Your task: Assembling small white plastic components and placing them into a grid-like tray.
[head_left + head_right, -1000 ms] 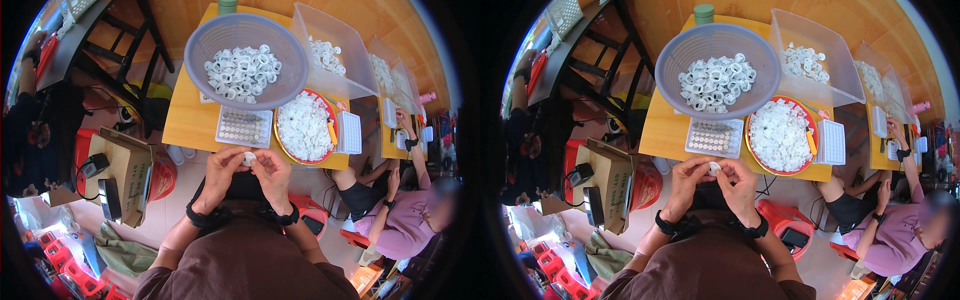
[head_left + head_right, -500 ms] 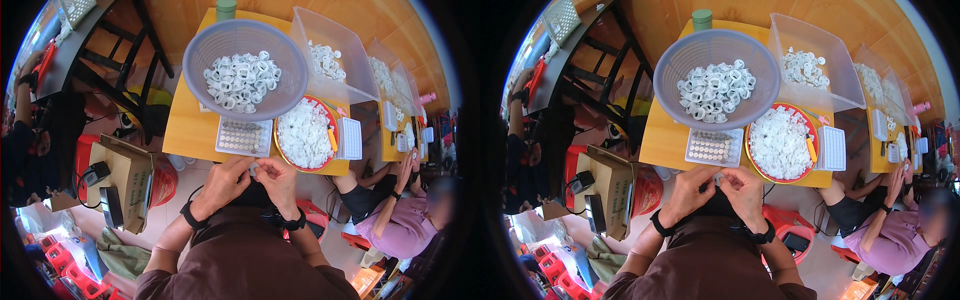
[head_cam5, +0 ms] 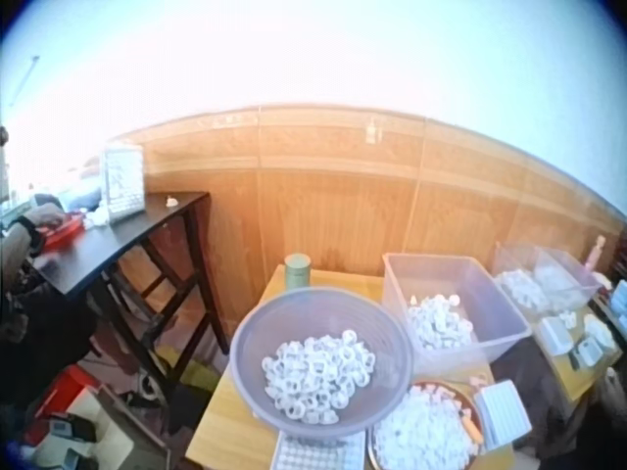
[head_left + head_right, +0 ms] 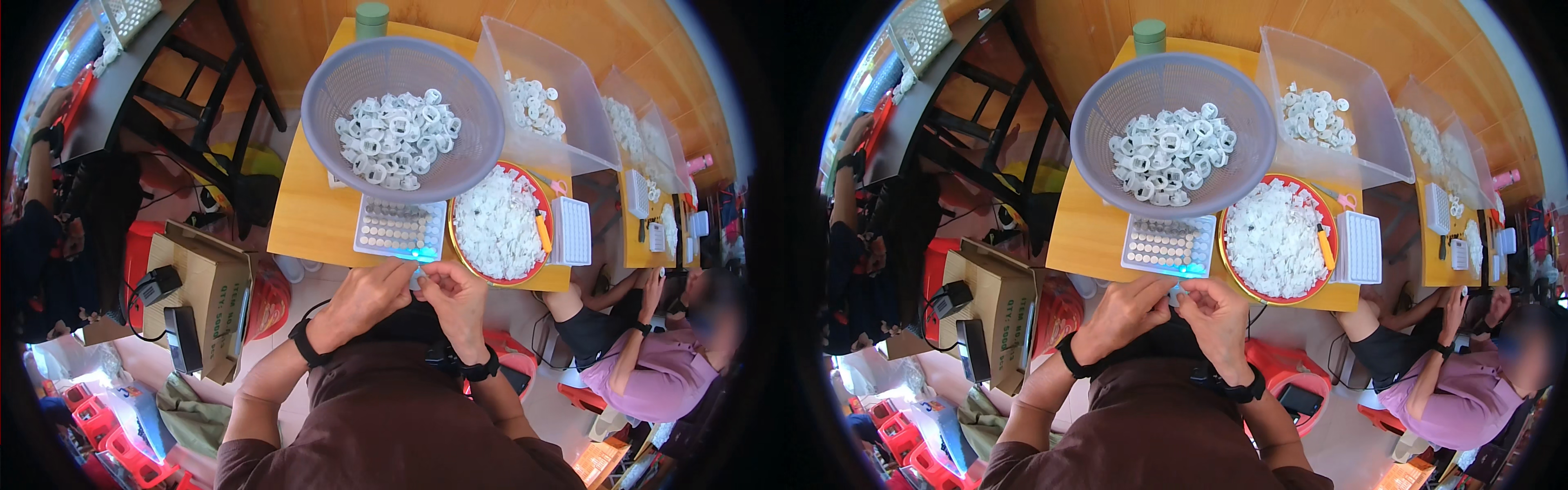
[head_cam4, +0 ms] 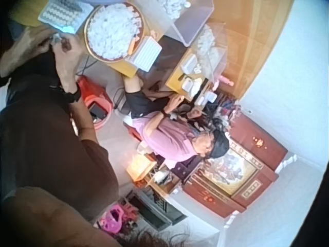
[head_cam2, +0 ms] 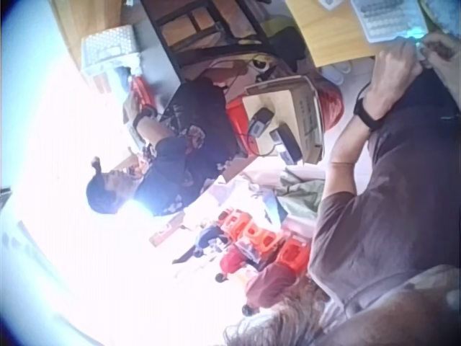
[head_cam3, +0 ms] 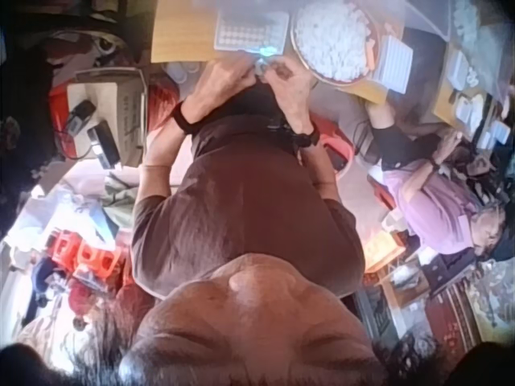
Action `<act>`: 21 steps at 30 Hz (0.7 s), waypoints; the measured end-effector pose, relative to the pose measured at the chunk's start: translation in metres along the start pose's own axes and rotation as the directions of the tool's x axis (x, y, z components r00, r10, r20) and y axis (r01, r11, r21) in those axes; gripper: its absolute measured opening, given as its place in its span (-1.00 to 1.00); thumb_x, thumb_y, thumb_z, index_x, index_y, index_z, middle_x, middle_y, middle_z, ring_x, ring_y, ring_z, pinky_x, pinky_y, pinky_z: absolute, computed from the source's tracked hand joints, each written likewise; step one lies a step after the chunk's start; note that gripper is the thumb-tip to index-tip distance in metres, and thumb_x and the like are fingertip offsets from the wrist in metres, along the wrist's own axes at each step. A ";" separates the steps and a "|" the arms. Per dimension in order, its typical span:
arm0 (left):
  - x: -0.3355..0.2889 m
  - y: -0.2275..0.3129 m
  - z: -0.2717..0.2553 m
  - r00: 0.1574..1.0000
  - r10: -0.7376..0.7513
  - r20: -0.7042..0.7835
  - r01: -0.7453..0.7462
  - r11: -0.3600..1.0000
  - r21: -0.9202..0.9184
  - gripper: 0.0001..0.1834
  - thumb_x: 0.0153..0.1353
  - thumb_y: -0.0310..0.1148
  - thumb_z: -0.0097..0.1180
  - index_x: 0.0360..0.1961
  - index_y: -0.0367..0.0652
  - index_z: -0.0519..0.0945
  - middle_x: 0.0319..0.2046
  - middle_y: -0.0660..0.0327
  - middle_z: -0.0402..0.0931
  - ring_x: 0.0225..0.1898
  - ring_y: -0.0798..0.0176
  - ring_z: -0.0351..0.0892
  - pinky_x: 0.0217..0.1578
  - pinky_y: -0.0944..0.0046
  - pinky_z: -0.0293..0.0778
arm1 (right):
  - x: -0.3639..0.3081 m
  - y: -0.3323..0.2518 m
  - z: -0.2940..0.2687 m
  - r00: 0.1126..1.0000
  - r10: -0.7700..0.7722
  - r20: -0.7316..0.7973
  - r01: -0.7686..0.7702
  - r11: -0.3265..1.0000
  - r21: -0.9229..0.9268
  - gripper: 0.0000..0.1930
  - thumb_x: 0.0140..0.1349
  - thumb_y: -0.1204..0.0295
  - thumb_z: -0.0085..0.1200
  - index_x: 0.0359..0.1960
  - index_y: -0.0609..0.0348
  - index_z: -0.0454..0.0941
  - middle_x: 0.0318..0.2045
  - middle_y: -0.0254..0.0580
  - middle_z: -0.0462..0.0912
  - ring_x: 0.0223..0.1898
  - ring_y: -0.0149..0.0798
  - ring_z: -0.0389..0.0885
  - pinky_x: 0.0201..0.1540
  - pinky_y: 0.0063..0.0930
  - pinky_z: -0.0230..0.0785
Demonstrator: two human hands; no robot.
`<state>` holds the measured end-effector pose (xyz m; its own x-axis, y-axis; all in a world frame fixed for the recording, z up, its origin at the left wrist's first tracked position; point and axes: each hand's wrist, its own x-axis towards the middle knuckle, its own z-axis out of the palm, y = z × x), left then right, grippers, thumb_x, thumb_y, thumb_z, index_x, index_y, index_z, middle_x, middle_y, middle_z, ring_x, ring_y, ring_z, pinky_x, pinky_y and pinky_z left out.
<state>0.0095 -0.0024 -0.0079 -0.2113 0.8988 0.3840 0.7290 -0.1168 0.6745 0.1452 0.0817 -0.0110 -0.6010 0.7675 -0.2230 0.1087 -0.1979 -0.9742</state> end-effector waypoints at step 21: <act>-0.009 -0.005 0.004 0.714 -0.609 0.344 0.335 -0.134 -0.933 -0.82 0.06 -0.67 -0.01 -0.28 -0.32 0.53 -0.33 0.16 0.51 -0.32 0.30 0.52 -0.32 0.38 0.50 | 0.003 -0.014 0.019 0.970 -0.243 0.022 0.244 0.966 -0.091 -0.87 0.07 0.65 0.10 -0.31 0.33 0.55 -0.41 -0.22 0.54 -0.39 -0.45 0.58 -0.37 -0.65 0.44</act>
<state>0.0102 -0.0081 -0.0174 -0.3709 0.8586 -0.3539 -0.7757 -0.0769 0.6264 0.1269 0.0757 0.0026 -0.6264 0.7792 0.0211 0.0301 0.0512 -0.9982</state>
